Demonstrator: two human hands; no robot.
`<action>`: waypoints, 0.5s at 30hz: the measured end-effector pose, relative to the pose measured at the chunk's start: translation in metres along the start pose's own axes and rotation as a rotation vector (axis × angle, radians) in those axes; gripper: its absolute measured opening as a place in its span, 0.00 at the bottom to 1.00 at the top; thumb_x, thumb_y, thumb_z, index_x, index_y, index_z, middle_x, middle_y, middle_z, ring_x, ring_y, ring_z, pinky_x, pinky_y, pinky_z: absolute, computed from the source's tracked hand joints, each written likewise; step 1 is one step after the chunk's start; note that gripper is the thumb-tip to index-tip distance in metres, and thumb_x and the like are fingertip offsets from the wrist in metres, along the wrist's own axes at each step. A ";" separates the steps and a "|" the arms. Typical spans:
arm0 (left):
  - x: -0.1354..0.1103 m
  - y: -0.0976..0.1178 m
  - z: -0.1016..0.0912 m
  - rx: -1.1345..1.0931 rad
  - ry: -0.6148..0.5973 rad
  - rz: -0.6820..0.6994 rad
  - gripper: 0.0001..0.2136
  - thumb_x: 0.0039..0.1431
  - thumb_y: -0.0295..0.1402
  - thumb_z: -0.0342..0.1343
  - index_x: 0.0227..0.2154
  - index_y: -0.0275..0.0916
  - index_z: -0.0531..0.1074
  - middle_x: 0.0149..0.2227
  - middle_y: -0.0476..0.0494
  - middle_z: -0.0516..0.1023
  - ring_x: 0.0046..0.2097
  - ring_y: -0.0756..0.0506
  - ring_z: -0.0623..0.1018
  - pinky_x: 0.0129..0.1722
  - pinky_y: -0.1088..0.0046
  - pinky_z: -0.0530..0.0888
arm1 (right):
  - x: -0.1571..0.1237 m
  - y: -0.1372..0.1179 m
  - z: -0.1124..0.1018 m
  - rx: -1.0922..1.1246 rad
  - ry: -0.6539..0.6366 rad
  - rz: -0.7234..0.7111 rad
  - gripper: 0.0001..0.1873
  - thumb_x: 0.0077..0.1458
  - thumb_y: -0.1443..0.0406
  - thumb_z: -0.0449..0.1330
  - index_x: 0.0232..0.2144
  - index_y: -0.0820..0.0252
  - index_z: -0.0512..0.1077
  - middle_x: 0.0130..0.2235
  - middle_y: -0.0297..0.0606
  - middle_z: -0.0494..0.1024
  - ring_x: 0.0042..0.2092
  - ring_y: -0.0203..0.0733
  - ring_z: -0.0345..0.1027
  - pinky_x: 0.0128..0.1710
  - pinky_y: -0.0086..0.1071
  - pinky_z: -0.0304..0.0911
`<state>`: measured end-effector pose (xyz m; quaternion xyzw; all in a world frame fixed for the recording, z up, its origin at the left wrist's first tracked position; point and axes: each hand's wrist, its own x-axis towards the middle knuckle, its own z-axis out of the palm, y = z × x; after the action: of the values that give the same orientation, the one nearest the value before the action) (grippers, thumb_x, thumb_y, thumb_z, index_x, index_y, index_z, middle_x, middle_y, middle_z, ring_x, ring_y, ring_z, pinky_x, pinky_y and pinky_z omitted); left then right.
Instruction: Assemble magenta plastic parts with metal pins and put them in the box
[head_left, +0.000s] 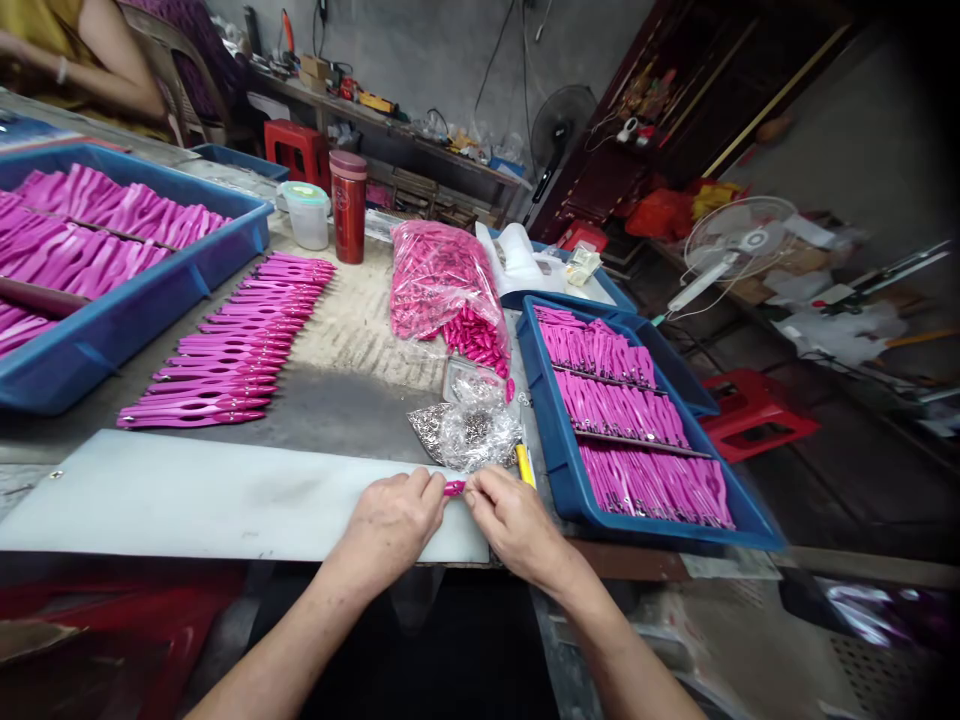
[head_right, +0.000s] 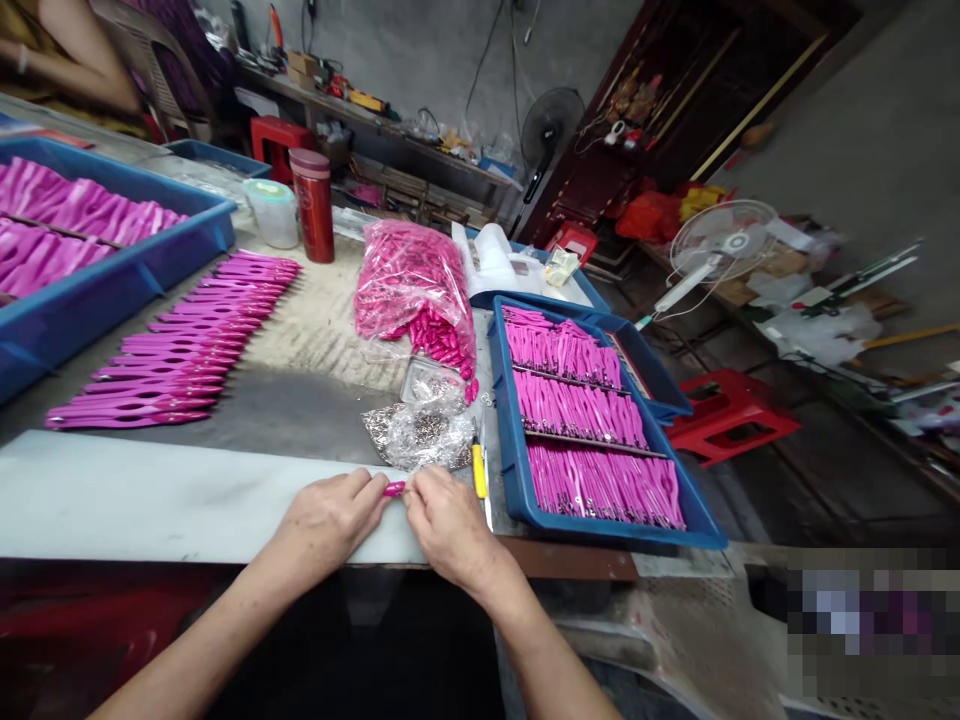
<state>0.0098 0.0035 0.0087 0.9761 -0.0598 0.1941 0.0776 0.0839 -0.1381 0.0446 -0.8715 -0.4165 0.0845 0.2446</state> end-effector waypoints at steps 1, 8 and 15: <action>0.000 0.000 0.001 -0.001 0.000 0.000 0.07 0.57 0.28 0.44 0.26 0.38 0.63 0.23 0.49 0.66 0.24 0.49 0.69 0.23 0.74 0.62 | 0.001 -0.001 0.001 -0.025 -0.012 0.002 0.10 0.54 0.69 0.46 0.22 0.59 0.61 0.25 0.34 0.65 0.29 0.36 0.59 0.28 0.28 0.53; -0.002 0.000 0.002 -0.001 -0.013 0.014 0.07 0.58 0.28 0.43 0.26 0.38 0.63 0.23 0.49 0.66 0.25 0.48 0.69 0.24 0.73 0.62 | 0.008 -0.003 0.002 -0.161 -0.094 0.045 0.11 0.55 0.69 0.47 0.22 0.60 0.61 0.25 0.34 0.66 0.29 0.35 0.60 0.28 0.28 0.51; -0.003 -0.001 0.003 -0.004 -0.026 0.039 0.07 0.57 0.26 0.44 0.26 0.38 0.63 0.23 0.49 0.65 0.25 0.49 0.68 0.23 0.73 0.62 | 0.010 -0.005 0.006 -0.096 -0.036 0.099 0.11 0.53 0.70 0.49 0.20 0.59 0.61 0.23 0.32 0.65 0.27 0.35 0.59 0.27 0.28 0.51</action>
<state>0.0083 0.0044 0.0046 0.9770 -0.0801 0.1829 0.0752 0.0846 -0.1257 0.0428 -0.9000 -0.3809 0.0923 0.1907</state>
